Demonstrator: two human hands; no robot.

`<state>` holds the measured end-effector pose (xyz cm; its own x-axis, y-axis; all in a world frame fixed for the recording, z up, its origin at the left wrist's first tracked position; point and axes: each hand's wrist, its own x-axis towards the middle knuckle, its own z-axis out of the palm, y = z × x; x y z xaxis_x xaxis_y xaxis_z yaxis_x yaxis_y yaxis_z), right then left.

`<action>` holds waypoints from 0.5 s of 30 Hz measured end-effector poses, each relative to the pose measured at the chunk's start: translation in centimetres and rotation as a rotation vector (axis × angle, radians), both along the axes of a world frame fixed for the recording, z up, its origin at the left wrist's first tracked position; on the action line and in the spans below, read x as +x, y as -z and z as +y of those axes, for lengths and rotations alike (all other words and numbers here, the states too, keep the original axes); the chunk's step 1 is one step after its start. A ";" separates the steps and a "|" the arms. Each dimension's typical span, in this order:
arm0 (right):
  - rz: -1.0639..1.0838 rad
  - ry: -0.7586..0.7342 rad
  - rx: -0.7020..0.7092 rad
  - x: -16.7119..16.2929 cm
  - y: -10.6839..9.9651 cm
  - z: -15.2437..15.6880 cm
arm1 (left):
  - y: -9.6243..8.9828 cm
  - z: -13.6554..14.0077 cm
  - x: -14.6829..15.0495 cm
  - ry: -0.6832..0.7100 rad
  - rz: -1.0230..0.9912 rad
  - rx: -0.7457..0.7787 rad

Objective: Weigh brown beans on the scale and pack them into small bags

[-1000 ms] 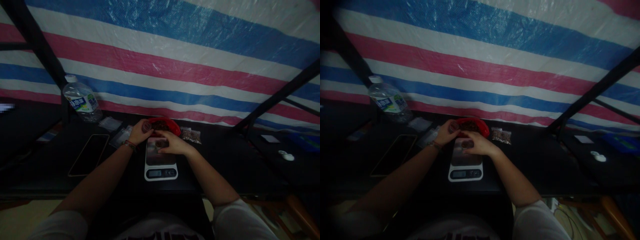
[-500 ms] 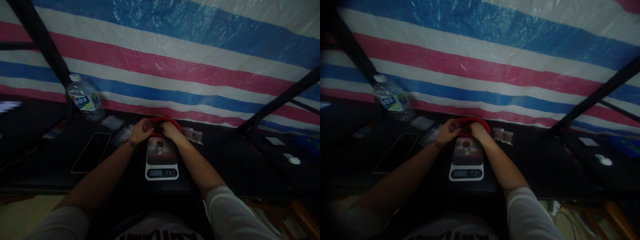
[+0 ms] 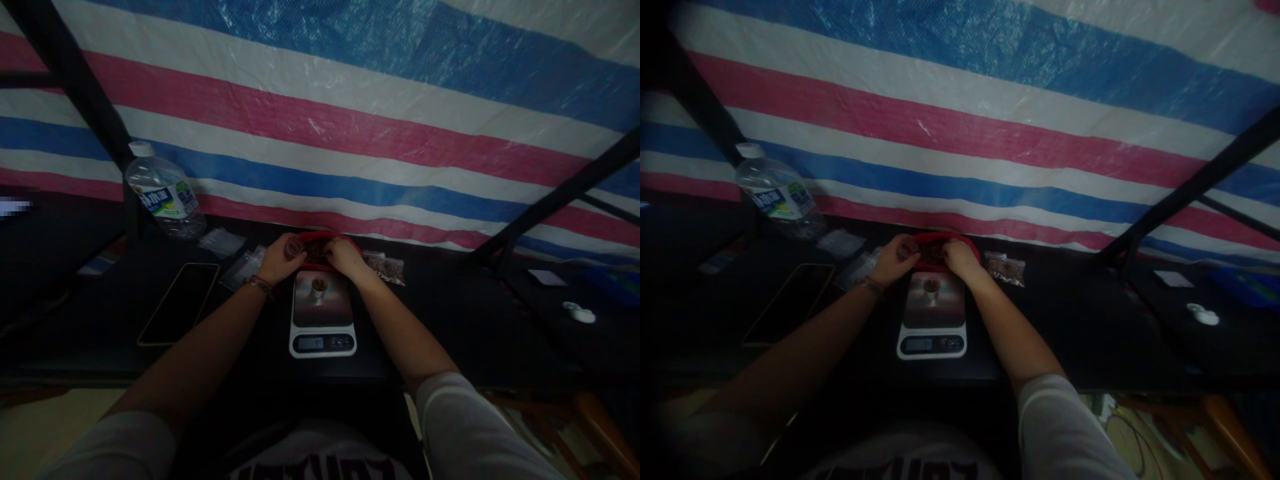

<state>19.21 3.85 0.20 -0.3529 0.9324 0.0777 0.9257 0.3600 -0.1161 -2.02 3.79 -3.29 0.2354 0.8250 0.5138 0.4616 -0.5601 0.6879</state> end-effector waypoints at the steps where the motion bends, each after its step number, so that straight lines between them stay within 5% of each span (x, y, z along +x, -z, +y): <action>1: 0.002 -0.007 -0.005 0.0 0.0 0.0 | 0.0 0.0 0.0 0.003 0.000 0.001; 8: 0.138 -0.203 -0.035 0.7 -2.2 -1.9 | 0.0 -0.1 0.0 -0.009 -0.001 -0.003; 15: 0.233 -0.454 -0.280 1.0 -5.0 -5.8 | -0.2 -0.1 0.0 -0.001 -0.021 -0.004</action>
